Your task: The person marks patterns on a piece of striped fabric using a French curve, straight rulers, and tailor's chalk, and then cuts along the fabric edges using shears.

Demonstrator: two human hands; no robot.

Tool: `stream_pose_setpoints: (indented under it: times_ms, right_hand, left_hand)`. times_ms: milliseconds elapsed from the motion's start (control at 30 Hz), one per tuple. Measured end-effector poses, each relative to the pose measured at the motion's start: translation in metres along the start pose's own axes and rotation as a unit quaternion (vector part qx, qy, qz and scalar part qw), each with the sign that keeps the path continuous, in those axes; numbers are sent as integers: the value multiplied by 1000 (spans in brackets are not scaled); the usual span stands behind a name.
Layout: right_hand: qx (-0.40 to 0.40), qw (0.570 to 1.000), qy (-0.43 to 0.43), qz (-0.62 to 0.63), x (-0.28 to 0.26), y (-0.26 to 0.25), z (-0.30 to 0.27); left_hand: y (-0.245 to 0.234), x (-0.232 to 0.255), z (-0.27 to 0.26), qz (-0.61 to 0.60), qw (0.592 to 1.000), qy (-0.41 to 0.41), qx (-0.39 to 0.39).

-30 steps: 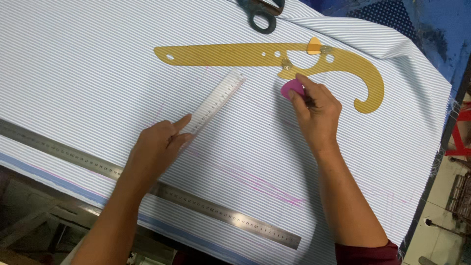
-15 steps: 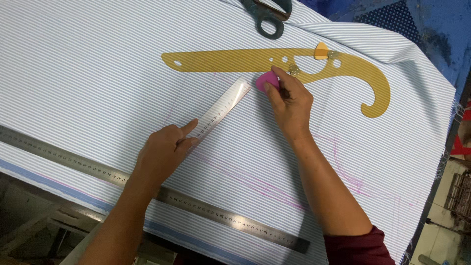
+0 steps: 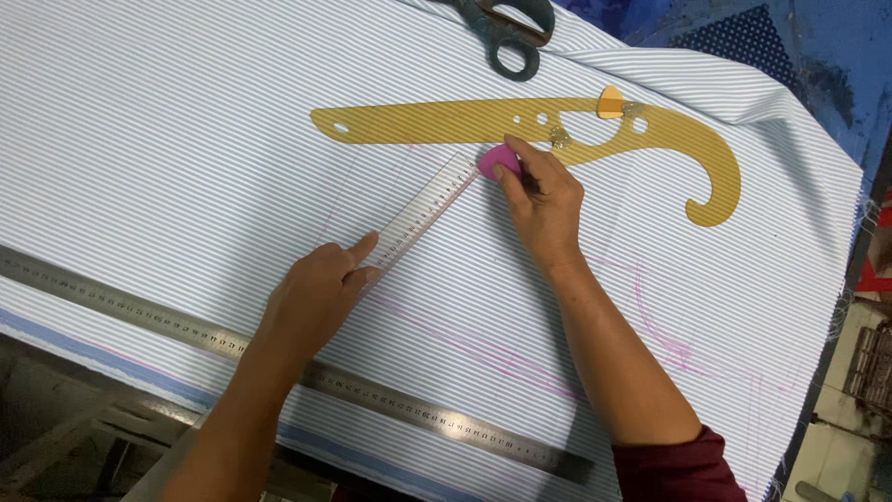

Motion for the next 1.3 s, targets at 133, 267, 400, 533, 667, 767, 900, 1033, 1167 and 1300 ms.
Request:
stream_pose_setpoints:
  times_ms: [133, 267, 400, 533, 667, 767, 900, 1033, 1167, 1300]
  right_hand:
    - [-14, 999, -22, -23, -3, 4, 0]
    - [-67, 992, -37, -96, -17, 6, 1]
    - [-38, 992, -16, -123, -22, -20, 27]
    - [148, 806, 390, 420, 26, -18, 16]
    - [172, 572, 529, 602, 17, 21, 2]
    - [171, 545, 536, 622, 40, 36, -5]
    - [169, 534, 538, 630, 39, 48, 1]
    - [170, 540, 529, 633, 48, 58, 8]
    - [154, 580, 515, 612, 50, 59, 23]
    - [141, 627, 500, 580, 63, 44, 32]
  left_hand:
    - [14, -9, 4, 59, 997, 1, -42]
    - [12, -4, 0, 118, 993, 9, -29]
    - [7, -7, -3, 61, 997, 3, -37]
    - [-22, -19, -24, -82, 995, -24, 44]
    - [-13, -43, -31, -104, 990, -22, 94]
    - [-4, -55, -20, -65, 994, -34, 83]
    - [-16, -45, -24, -34, 996, -48, 73]
    - [-16, -44, -23, -34, 996, -66, 53]
    - [0, -59, -15, -50, 995, -79, 18]
    - [-16, -46, -25, -68, 994, -89, 17]
Point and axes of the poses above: each hand's wrist, its own z-axis towards the middle knuckle, its own y-axis out of the palm, x = y × z, the point moved 7 cm from there along z, towards the middle knuckle, and after that the axes turned 12 degrees about z, right-handed, at the moved point
